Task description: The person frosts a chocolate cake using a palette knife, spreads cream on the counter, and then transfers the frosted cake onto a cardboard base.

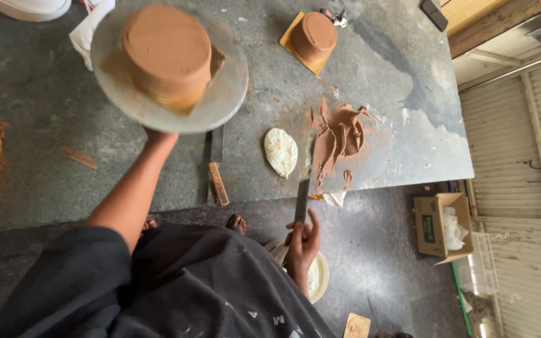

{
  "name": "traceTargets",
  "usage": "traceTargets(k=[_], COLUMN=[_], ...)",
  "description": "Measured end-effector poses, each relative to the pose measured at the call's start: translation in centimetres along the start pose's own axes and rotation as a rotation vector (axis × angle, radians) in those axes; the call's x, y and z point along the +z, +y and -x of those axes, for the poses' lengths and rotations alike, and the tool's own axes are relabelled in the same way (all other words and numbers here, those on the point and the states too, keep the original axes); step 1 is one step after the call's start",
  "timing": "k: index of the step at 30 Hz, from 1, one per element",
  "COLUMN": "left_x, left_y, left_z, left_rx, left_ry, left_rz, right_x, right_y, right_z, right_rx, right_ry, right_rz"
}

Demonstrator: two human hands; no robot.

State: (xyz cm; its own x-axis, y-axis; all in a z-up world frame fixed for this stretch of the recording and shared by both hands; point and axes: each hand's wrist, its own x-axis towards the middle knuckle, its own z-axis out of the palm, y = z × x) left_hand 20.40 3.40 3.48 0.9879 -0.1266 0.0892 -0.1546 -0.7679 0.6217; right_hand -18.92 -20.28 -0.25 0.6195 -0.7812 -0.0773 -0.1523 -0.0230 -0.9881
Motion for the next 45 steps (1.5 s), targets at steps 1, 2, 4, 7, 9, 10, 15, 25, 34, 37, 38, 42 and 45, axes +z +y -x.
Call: traceTargets(k=[1,2,4,7,9,10,15,25,34,37,38,42,45], left_x=[-0.8,-1.7,-3.3,-4.7,-5.4,-5.5,-4.7,-0.6,2.6,-0.7,-2.4,-6.6,-6.5], left_y=[0.5,0.8,1.0,-0.1,-1.9,-3.0,-6.1,-1.5,5.0,2.2,0.6,-1.3,-0.9], left_z=[-1.1,-1.8,-2.5,-0.6,3.2,5.5,16.2,19.1,21.0,19.8,19.9,21.7,21.9], left_rx=[0.011,0.02,0.051,0.123,0.226,0.313,0.258,0.31,0.228,0.059,0.05,0.048,0.235], left_ry=[0.014,0.025,0.051,0.106,0.175,0.21,0.183,0.118,-0.136,-0.272,-0.235,-0.136,0.08], left_rz=[0.005,0.001,0.004,-0.004,-0.017,-0.017,-0.026,0.043,0.011,0.011,0.001,-0.094,-0.193], right_x=[0.1,0.3,0.6,0.0,-0.1,-0.7,-1.7,3.2,4.2,4.9,4.3,-1.0,-0.4], right_y=[-0.9,-1.5,-2.1,-1.4,-0.4,0.3,4.8,2.6,-4.1,-4.1,-3.5,-1.1,-0.1], right_z=[-0.7,-1.3,-3.0,-4.2,-4.9,-4.7,-2.3,-6.9,-7.4,-8.1,-8.1,-7.3,-8.8], right_rx=[-0.032,-0.057,-0.052,-0.142,-0.236,-0.152,0.06,-0.065,0.043,0.07,0.079,-0.636,-0.709], right_ry=[-0.014,-0.027,-0.055,-0.083,-0.08,-0.055,0.047,-0.132,-0.51,-0.436,-0.439,-0.348,-0.27], right_rz=[0.02,0.037,0.031,0.159,0.273,0.265,0.215,0.38,0.478,0.522,0.529,0.763,0.863])
